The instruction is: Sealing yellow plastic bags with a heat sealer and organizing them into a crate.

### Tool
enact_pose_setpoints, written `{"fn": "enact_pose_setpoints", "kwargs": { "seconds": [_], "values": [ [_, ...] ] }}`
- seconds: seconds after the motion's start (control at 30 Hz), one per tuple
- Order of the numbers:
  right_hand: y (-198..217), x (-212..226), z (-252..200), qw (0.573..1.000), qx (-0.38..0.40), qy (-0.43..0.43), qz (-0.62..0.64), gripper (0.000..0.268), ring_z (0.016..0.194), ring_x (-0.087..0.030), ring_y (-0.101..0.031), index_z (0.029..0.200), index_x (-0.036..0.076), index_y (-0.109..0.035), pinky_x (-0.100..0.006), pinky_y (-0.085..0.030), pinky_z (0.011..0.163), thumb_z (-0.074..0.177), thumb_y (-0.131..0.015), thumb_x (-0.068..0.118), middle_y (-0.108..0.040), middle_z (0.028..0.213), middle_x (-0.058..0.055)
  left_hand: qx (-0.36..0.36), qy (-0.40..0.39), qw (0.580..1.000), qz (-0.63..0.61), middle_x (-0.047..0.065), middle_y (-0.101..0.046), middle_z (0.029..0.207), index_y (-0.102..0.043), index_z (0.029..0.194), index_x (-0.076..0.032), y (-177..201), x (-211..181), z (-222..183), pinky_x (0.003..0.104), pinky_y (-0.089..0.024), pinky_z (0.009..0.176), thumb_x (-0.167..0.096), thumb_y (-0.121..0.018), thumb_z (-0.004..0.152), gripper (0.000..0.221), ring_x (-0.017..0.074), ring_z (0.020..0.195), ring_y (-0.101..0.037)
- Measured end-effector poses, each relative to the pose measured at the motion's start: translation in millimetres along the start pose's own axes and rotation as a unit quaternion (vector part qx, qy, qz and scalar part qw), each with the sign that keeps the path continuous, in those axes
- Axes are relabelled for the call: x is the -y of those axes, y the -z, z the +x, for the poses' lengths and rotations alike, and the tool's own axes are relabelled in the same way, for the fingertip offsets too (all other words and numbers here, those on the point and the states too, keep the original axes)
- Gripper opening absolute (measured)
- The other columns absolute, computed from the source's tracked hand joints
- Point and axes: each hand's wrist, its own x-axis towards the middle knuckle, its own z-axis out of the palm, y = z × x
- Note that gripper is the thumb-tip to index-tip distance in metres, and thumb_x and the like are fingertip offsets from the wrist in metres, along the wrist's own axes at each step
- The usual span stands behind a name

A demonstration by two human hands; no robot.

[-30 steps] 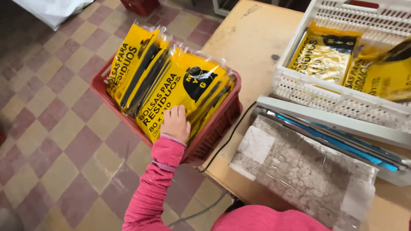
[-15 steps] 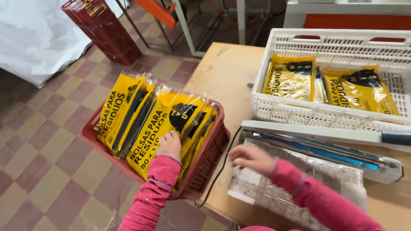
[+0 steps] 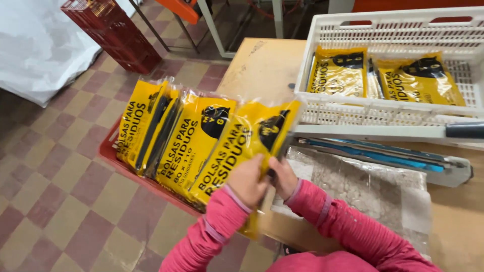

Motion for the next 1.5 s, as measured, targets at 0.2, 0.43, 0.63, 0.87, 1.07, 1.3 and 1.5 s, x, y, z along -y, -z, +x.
{"fn": "enact_pose_setpoints", "kwargs": {
  "seconds": [0.2, 0.43, 0.63, 0.87, 1.07, 1.3, 1.5],
  "values": [
    [46, 43, -28, 0.968, -0.23, 0.086, -0.047, 0.028, 0.069, -0.022, -0.068, 0.1, 0.001, -0.072, -0.036, -0.059, 0.061, 0.078, -0.088, 0.004, -0.071, 0.08, -0.011, -0.052, -0.081, 0.995, 0.018, 0.01, -0.07, 0.113, -0.065, 0.129, -0.014, -20, -26, -3, 0.043, -0.052, 0.096, -0.052, -0.071, 0.084, 0.059, 0.0316, 0.11, -0.064],
    [196, 89, -85, 0.952, -0.168, 0.214, -0.139, 0.05, 0.085, -0.018, -0.073, 0.101, 0.006, -0.076, -0.034, -0.061, 0.077, 0.057, -0.089, -0.014, -0.075, 0.091, -0.008, 0.017, 0.203, 0.857, -0.474, 0.033, -0.042, 0.152, -0.025, 0.158, -0.003, -161, 18, 26, 0.054, -0.044, 0.113, -0.033, -0.082, 0.086, 0.097, 0.0509, 0.134, -0.05],
    [257, 92, -147, 0.941, -0.251, 0.175, -0.142, 0.063, 0.099, -0.022, -0.073, 0.122, 0.002, -0.069, -0.039, -0.06, 0.089, 0.064, -0.084, -0.015, -0.075, 0.107, -0.012, 0.121, 0.26, 0.807, -0.516, 0.0, -0.078, 0.091, -0.072, 0.112, -0.025, -285, -13, 29, 0.028, -0.061, 0.073, -0.042, -0.085, 0.087, 0.033, 0.0127, 0.085, -0.075],
    [339, 95, -146, 0.882, -0.344, 0.18, -0.268, 0.05, 0.113, -0.019, -0.058, 0.142, -0.004, -0.054, -0.039, -0.051, 0.103, 0.099, -0.072, 0.014, -0.064, 0.12, -0.011, 0.151, 0.231, 0.917, -0.288, 0.004, -0.078, 0.099, -0.065, 0.122, -0.034, -280, -53, 45, 0.043, -0.061, 0.082, -0.048, -0.072, 0.091, 0.035, 0.0295, 0.096, -0.075],
    [350, 123, -123, 0.768, -0.398, 0.093, -0.492, 0.029, 0.087, -0.026, -0.073, 0.108, 0.011, -0.078, -0.039, -0.057, 0.074, 0.099, -0.076, 0.038, -0.075, 0.091, -0.01, 0.136, 0.252, 0.943, -0.167, -0.001, -0.076, 0.103, -0.067, 0.114, -0.032, -290, -61, 86, 0.045, -0.057, 0.094, -0.059, -0.062, 0.092, 0.035, 0.0275, 0.106, -0.072],
    [402, 128, -82, 0.618, -0.455, -0.094, -0.634, 0.028, 0.103, -0.019, -0.071, 0.104, 0.039, -0.074, -0.035, -0.056, 0.091, 0.086, -0.073, 0.059, -0.075, 0.097, 0.011, 0.199, 0.303, 0.931, -0.047, 0.003, -0.077, 0.092, -0.074, 0.092, -0.029, -280, -51, 104, 0.045, -0.057, 0.091, -0.055, -0.054, 0.084, 0.034, 0.0312, 0.101, -0.073],
    [351, 154, -79, 0.652, -0.477, -0.059, -0.587, 0.021, 0.1, -0.028, -0.072, 0.1, 0.027, -0.054, -0.045, -0.053, 0.093, 0.089, -0.068, 0.037, -0.073, 0.093, 0.004, 0.19, 0.327, 0.925, -0.036, 0.011, -0.076, 0.102, -0.072, 0.103, -0.025, -277, -58, 115, 0.047, -0.055, 0.095, -0.048, -0.051, 0.088, 0.035, 0.0343, 0.108, -0.071]
  ]
}}
